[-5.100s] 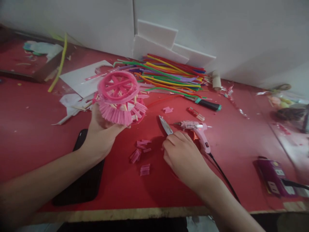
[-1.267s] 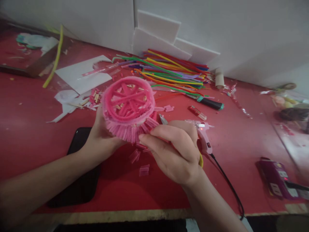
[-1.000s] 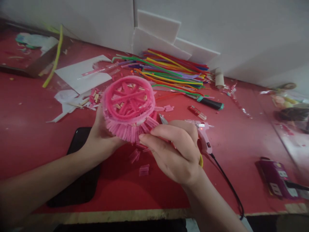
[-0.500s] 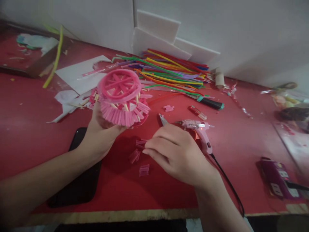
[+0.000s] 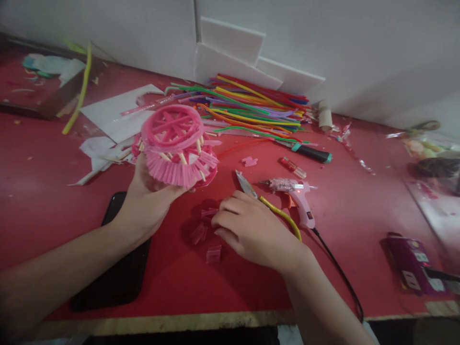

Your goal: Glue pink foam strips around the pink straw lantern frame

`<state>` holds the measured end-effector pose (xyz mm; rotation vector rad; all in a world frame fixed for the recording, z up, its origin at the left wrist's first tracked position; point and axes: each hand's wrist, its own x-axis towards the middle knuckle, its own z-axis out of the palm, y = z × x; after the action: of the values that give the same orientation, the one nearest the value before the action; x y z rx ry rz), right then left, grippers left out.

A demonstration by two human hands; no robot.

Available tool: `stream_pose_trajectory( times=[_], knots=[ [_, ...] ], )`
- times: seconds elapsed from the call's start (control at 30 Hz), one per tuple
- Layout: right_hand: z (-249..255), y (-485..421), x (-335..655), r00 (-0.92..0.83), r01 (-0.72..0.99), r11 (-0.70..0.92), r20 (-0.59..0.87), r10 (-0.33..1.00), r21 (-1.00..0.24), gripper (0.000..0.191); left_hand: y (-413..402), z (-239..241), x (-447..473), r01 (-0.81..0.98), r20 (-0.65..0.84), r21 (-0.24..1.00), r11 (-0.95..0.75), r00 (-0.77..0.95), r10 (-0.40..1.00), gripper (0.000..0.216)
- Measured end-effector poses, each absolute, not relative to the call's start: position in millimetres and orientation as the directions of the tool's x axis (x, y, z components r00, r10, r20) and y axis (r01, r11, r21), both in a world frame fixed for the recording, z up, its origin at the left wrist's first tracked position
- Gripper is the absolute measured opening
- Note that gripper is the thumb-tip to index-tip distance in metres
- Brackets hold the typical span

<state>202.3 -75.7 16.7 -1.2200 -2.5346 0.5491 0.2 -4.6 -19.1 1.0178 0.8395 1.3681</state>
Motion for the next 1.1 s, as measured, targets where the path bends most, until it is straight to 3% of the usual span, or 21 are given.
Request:
stream_pose_trajectory(
  times=[0.13, 0.6, 0.73, 0.83, 1.1],
  knots=[
    [14.8, -77.6, 194.8, -0.627, 0.661, 0.581, 0.075, 0.775, -0.474, 0.012, -5.6, -16.6, 0.8, -0.375, 0.073, 0.926, -0.043, 0.065, 0.995, 0.061],
    [4.8, -79.7, 179.4, -0.654, 0.704, 0.625, 0.035, 0.755, -0.337, 0.016, -5.1, -18.0, 2.0, -0.384, 0.088, 0.922, -0.059, 0.058, 0.994, 0.059],
    [5.9, -78.0, 182.1, -0.593, 0.653, 0.615, 0.206, 0.778, -0.442, 0.024, -4.3, -20.3, 2.4, -0.406, 0.092, 0.911, -0.067, 0.042, 0.995, 0.059],
    [9.2, -76.3, 183.2, -0.497, 0.646, 0.584, 0.310, 0.810, -0.491, 0.020, -3.0, -22.7, 1.9, -0.428, 0.108, 0.901, -0.072, 0.060, 0.992, 0.059],
    [12.3, -77.0, 186.9, -0.320, 0.700, 0.603, 0.586, 0.744, -0.383, 0.019, -4.6, -20.1, -1.0, -0.371, 0.154, 0.922, -0.114, 0.080, 0.985, 0.061]
  ],
)
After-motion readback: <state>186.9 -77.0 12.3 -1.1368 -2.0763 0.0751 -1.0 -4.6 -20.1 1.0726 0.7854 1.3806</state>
